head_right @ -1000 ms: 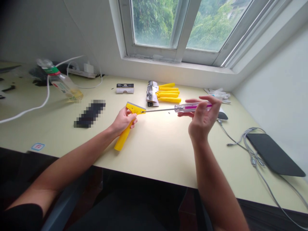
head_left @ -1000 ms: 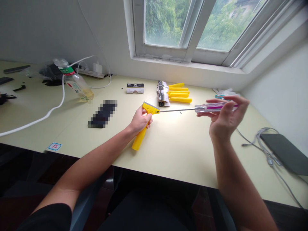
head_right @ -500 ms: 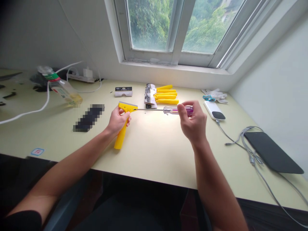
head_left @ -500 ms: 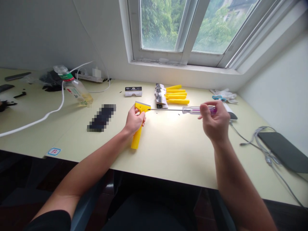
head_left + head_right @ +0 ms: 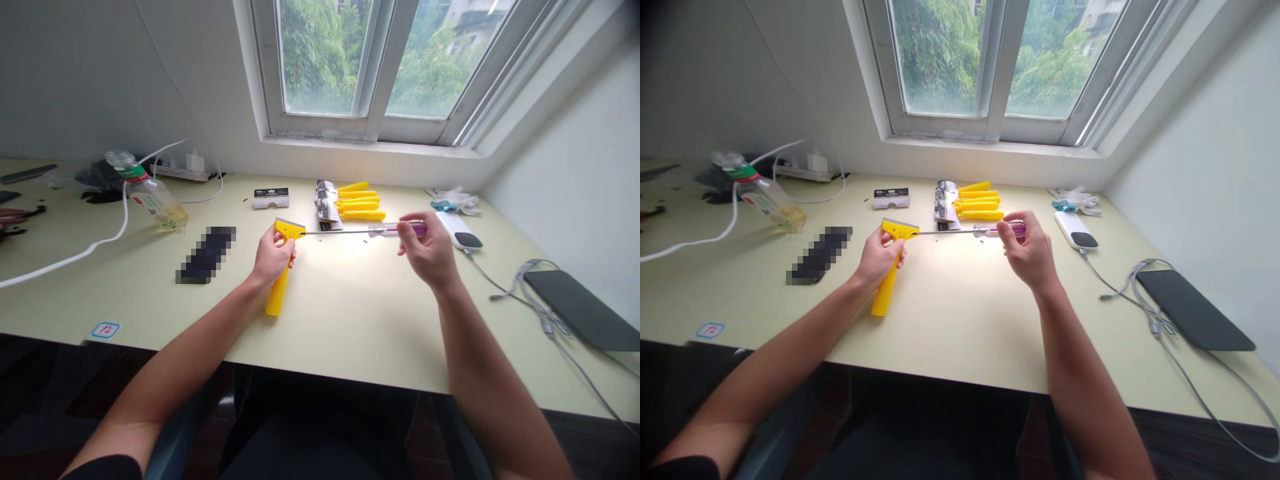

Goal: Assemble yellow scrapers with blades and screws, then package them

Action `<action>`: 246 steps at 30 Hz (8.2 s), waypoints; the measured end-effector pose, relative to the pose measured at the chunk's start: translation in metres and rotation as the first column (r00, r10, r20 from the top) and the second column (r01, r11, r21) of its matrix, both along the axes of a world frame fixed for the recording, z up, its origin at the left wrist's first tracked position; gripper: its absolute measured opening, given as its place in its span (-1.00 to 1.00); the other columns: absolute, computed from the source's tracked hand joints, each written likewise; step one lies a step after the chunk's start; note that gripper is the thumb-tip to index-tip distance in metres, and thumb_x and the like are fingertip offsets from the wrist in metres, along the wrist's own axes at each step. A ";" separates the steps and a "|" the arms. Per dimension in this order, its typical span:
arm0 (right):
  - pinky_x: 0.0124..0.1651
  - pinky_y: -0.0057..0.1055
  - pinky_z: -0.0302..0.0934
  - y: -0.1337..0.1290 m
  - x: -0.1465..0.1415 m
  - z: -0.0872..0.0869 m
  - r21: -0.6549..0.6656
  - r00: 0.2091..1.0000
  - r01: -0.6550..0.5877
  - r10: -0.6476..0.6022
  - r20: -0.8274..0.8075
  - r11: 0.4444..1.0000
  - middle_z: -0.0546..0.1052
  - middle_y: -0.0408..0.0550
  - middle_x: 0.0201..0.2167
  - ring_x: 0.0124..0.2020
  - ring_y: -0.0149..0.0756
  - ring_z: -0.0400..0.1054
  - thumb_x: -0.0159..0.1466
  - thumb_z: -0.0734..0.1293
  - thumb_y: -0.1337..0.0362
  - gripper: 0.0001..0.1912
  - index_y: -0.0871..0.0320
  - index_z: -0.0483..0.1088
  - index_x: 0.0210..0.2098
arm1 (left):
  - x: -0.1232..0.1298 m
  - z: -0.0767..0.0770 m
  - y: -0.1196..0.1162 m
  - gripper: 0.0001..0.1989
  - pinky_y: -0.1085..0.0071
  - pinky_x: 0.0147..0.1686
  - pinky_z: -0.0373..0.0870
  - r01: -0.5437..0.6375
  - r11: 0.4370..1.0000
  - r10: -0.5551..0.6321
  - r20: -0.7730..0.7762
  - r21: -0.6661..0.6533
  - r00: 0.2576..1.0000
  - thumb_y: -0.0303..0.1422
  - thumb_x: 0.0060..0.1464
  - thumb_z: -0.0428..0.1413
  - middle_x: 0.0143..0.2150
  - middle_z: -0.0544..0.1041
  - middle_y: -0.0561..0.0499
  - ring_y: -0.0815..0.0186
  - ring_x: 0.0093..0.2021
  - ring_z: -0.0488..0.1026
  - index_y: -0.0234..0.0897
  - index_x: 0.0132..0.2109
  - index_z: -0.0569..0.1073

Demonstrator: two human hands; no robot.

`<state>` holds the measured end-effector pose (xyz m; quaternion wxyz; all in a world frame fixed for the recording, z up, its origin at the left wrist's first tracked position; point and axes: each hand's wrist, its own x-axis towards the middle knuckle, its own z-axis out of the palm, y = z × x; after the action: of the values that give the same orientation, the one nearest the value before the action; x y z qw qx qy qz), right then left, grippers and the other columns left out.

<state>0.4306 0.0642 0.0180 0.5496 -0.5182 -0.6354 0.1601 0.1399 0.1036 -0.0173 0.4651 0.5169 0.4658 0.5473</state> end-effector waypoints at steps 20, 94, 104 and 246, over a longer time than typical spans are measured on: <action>-0.42 -0.36 0.43 -0.005 -0.002 0.005 -0.003 0.999 -0.041 0.041 -0.010 0.999 0.53 -0.09 -0.29 -0.48 -0.35 0.42 0.22 0.44 0.05 -0.55 0.07 0.34 0.02 | 0.000 -0.007 0.000 -0.75 0.58 -0.72 0.20 0.060 0.998 -0.061 -0.059 -0.015 0.996 -0.43 -0.02 0.11 -0.19 0.43 0.02 0.54 -0.60 0.35 -0.24 -0.15 0.29; -0.45 -0.38 0.37 0.000 -0.001 -0.003 -0.153 0.999 -0.036 0.039 0.014 0.988 0.53 -0.10 -0.38 -0.54 -0.36 0.41 0.21 0.41 -0.05 -0.55 0.11 0.37 -0.07 | -0.005 -0.012 0.005 -0.74 0.57 -0.71 0.20 0.091 0.996 -0.092 -0.122 -0.018 0.988 -0.44 -0.04 0.08 -0.22 0.40 0.03 0.53 -0.60 0.34 -0.23 -0.15 0.26; -0.35 -0.33 0.42 0.003 -0.001 -0.004 -0.122 0.987 -0.146 0.135 -0.092 0.982 0.55 -0.12 -0.38 -0.48 -0.35 0.47 0.19 0.46 0.12 -0.71 0.14 0.43 -0.18 | -0.006 -0.006 0.009 -0.77 0.55 -0.69 0.22 0.079 0.997 -0.079 -0.088 -0.013 0.993 -0.40 -0.05 0.15 -0.12 0.43 -0.07 0.54 -0.59 0.35 -0.29 -0.20 0.32; -0.01 -0.19 0.35 0.002 -0.083 -0.004 0.055 0.935 -0.333 0.322 0.151 0.941 0.54 -0.05 -0.15 -0.12 -0.21 0.44 0.32 0.35 0.24 -0.92 0.04 0.42 -0.17 | 0.007 0.019 -0.029 -0.58 0.48 -0.58 0.42 0.627 0.768 -0.575 0.295 -0.127 0.763 -0.39 -0.09 0.36 0.15 0.42 -0.05 0.35 -0.38 0.55 -0.20 -0.10 0.37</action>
<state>0.3476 0.0666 0.0144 0.4896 -0.3926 -0.7558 0.1870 0.1473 0.0746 0.0013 0.7230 0.5151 0.2719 0.3715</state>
